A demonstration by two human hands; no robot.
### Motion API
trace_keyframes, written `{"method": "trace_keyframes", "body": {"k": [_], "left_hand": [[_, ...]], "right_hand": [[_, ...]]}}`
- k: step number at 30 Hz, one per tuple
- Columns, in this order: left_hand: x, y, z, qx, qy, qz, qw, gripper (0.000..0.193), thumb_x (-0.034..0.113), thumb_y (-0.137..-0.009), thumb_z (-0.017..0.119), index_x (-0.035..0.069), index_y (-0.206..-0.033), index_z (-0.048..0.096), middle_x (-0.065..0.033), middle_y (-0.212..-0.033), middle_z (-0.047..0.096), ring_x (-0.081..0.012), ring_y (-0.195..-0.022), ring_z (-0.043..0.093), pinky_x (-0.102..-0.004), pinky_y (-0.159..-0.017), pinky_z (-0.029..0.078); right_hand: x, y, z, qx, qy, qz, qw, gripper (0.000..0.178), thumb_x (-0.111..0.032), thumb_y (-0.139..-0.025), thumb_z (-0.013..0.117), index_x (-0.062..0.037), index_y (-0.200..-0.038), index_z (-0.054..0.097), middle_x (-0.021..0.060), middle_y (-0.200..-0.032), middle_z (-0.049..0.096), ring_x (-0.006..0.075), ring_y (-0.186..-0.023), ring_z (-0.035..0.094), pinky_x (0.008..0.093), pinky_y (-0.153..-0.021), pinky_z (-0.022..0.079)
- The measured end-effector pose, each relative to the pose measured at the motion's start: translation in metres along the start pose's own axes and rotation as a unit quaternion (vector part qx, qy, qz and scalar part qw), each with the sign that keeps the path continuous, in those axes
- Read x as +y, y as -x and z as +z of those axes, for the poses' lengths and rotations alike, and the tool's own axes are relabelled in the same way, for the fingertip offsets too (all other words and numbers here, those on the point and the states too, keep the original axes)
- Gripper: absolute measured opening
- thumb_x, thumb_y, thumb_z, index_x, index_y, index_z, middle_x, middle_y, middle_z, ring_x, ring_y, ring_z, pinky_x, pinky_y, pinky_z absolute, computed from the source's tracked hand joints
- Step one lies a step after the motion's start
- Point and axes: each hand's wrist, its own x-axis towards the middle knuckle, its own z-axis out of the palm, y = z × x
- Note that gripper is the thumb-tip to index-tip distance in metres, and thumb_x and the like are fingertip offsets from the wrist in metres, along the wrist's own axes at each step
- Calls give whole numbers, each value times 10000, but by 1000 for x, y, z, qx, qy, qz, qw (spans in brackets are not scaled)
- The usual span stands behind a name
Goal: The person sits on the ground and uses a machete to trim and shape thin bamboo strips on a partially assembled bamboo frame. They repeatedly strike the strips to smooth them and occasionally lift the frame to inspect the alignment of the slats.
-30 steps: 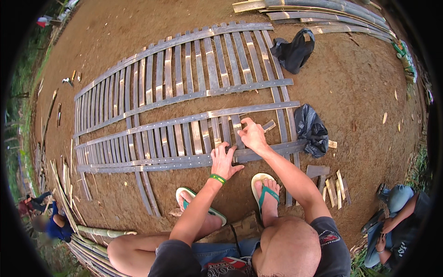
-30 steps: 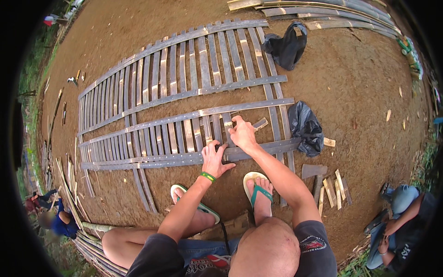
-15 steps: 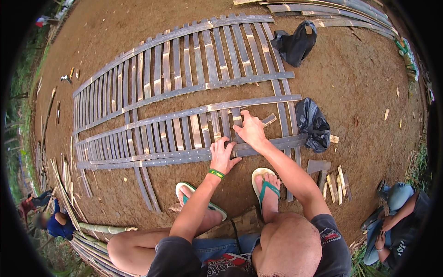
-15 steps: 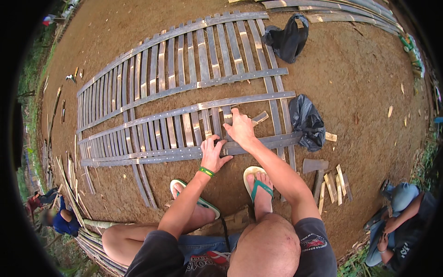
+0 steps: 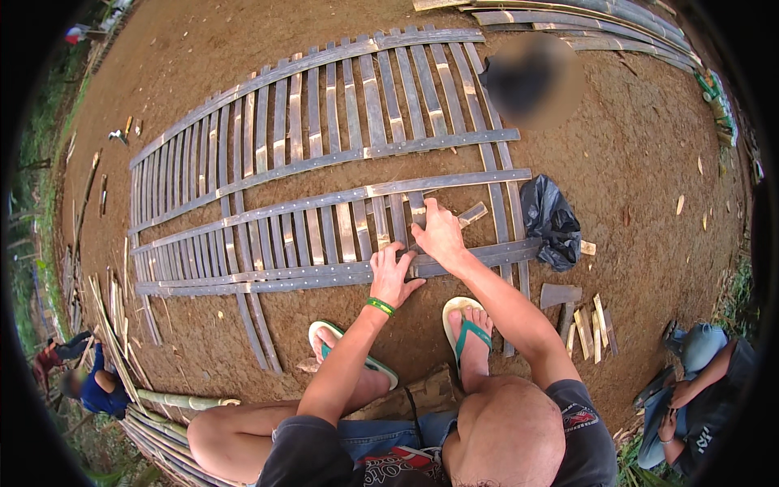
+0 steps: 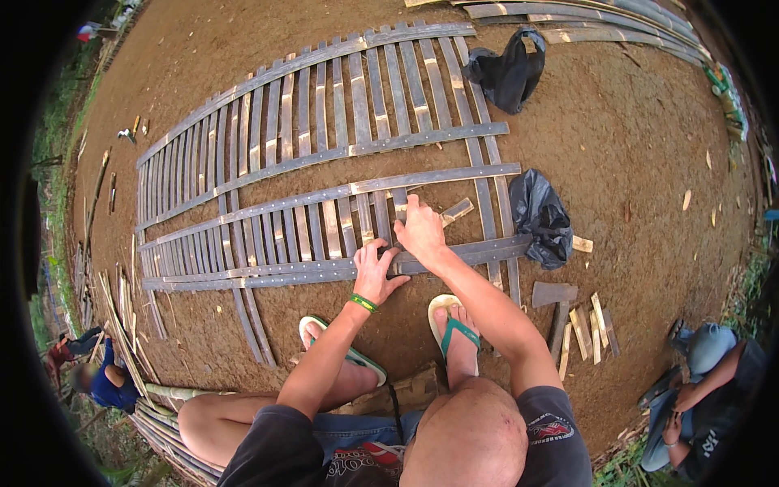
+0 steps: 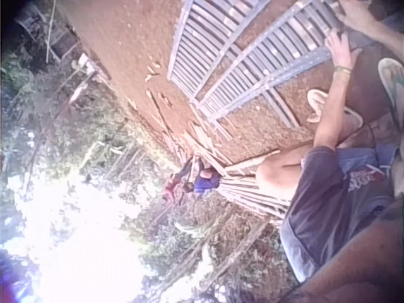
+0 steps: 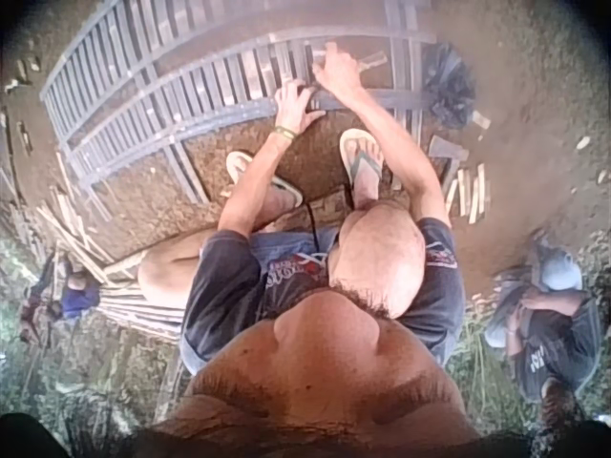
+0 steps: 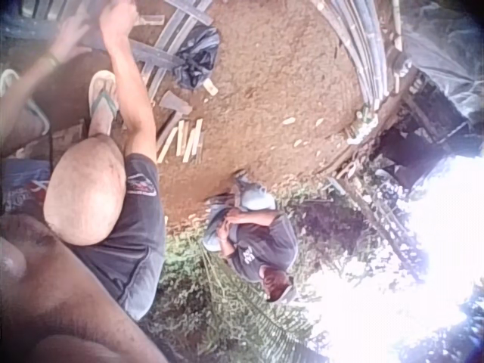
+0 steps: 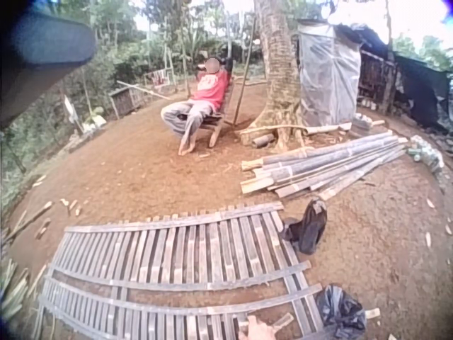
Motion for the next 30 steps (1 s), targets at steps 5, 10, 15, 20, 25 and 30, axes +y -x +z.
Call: {"method": "trace_keyframes", "body": {"k": [5,10,15,20,25,30], "left_hand": [[1,-1,1,-4,0,1,1000,744,261,-628,960,109,-1289,653,-158,-1340,505,-374,-1295,463,-531,-1106,336],[-1,1,-1,0,2,-4,1000,739,257,-624,960,107,-1278,649,-157,-1331,505,-374,-1291,465,-530,-1102,334],[2,-2,0,0,3,4,1000,741,252,-624,960,109,-1275,637,-157,-1326,503,-374,-1289,465,-533,-1095,334],[5,-1,-4,-4,5,6,1000,749,246,-629,958,107,-1286,626,-158,-1312,499,-369,-1276,466,-528,-1087,338],[4,0,-2,-10,-17,-3,1000,765,266,-630,958,115,-1293,608,-128,-1236,497,-361,-1213,474,-513,-1056,349],[5,-3,-1,-11,-22,-2,1000,759,273,-631,955,124,-1284,600,-113,-1194,492,-358,-1183,475,-508,-1041,350]], "right_hand": [[-3,1,-3,-1,9,11,1000,499,-180,-850,772,78,-1199,527,337,-1006,670,501,-886,712,553,-783,599],[-13,-4,-21,27,75,-39,996,531,-175,-826,800,24,-1260,568,249,-1235,602,430,-1190,622,530,-994,530],[12,-44,-39,22,131,-172,976,714,-267,-794,850,-64,-1416,564,120,-1432,548,346,-1410,463,575,-1229,289],[23,-63,-41,-77,112,-153,979,793,-320,-754,894,-95,-1441,568,110,-1409,558,321,-1386,470,559,-1223,269],[24,-65,-42,-73,67,-167,981,753,-308,-729,915,-101,-1391,623,107,-1307,577,315,-1287,504,498,-1112,349],[28,-68,-44,-82,54,-177,979,757,-297,-706,930,-95,-1374,634,104,-1301,576,312,-1276,501,482,-1074,362]]}}
